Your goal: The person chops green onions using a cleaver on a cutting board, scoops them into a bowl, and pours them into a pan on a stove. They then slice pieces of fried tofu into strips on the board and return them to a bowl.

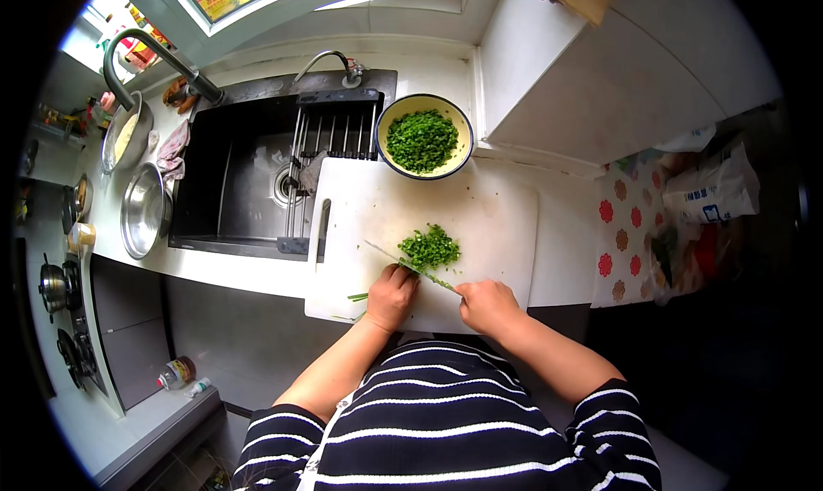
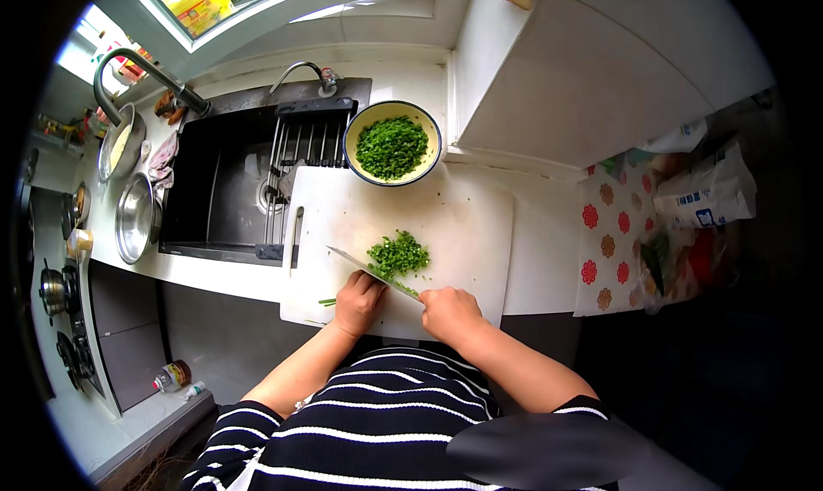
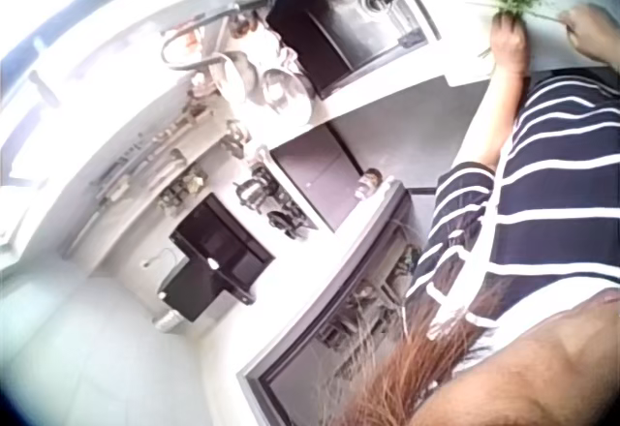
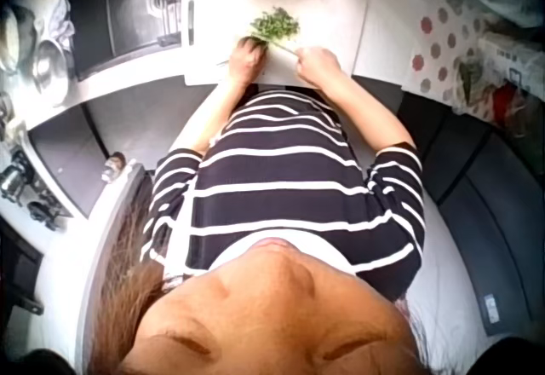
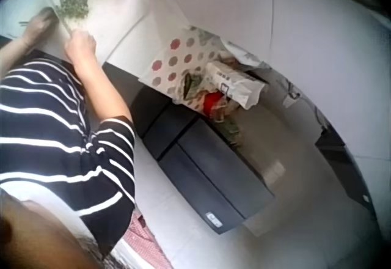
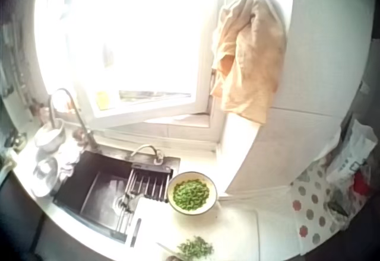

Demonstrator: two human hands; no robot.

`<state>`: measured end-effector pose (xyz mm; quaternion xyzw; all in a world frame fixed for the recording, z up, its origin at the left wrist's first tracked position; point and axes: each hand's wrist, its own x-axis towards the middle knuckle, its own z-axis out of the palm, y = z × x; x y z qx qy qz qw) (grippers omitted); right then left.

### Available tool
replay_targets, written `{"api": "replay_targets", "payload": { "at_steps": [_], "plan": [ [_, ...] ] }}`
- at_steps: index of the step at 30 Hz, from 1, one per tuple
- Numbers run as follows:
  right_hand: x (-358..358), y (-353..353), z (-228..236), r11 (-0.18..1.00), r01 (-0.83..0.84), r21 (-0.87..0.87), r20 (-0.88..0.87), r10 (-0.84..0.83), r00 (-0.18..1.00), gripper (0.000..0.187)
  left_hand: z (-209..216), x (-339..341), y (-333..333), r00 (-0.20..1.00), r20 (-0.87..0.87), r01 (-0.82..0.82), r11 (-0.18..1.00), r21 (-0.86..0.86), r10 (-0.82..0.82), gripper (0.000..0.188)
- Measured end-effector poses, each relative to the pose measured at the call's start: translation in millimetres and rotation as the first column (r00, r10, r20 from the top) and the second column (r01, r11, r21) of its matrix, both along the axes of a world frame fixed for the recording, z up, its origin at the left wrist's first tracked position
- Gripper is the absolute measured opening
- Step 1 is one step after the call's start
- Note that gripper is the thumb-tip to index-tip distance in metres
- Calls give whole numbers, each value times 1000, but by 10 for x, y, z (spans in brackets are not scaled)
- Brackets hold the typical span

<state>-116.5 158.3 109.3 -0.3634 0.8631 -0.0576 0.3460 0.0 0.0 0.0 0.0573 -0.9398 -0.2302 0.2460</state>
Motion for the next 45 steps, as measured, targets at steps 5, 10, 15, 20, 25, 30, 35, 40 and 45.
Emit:
{"api": "replay_targets", "payload": {
  "at_steps": [5,10,15,20,25,30,35,40,45],
  "plan": [
    [30,-82,-13,996,2,90,22,-4,1000,21,13,4,-8,1000,-3,3,1000,9,-3,14],
    [58,-391,-242,996,-20,91,31,17,999,19,-17,20,-14,1000,6,-14,1000,-6,14,14],
    [23,-346,-446,992,65,-104,-16,-67,998,22,-29,-24,-56,999,-35,13,1000,-11,-14,11],
    [-91,-116,-292,978,153,-144,3,-154,988,25,19,-143,-76,998,-26,57,998,-10,-58,9],
    [-49,-32,-107,993,94,-77,-19,-96,995,25,-7,-157,-77,997,-43,66,998,6,-66,9],
    [-79,-85,-140,999,30,14,-18,-30,999,30,-49,-128,-47,997,-66,45,999,3,-45,11],
    [-23,-342,-352,997,68,32,-23,-67,997,30,-61,-106,-59,996,-70,50,999,-6,-50,14],
    [-43,-443,-416,990,82,-118,-1,-82,997,28,-98,-87,-51,998,-52,20,1000,23,-19,13],
    [-38,-180,-141,988,103,-115,-26,-107,994,27,-59,-72,-58,999,-25,21,997,79,-20,11]
  ]
}}
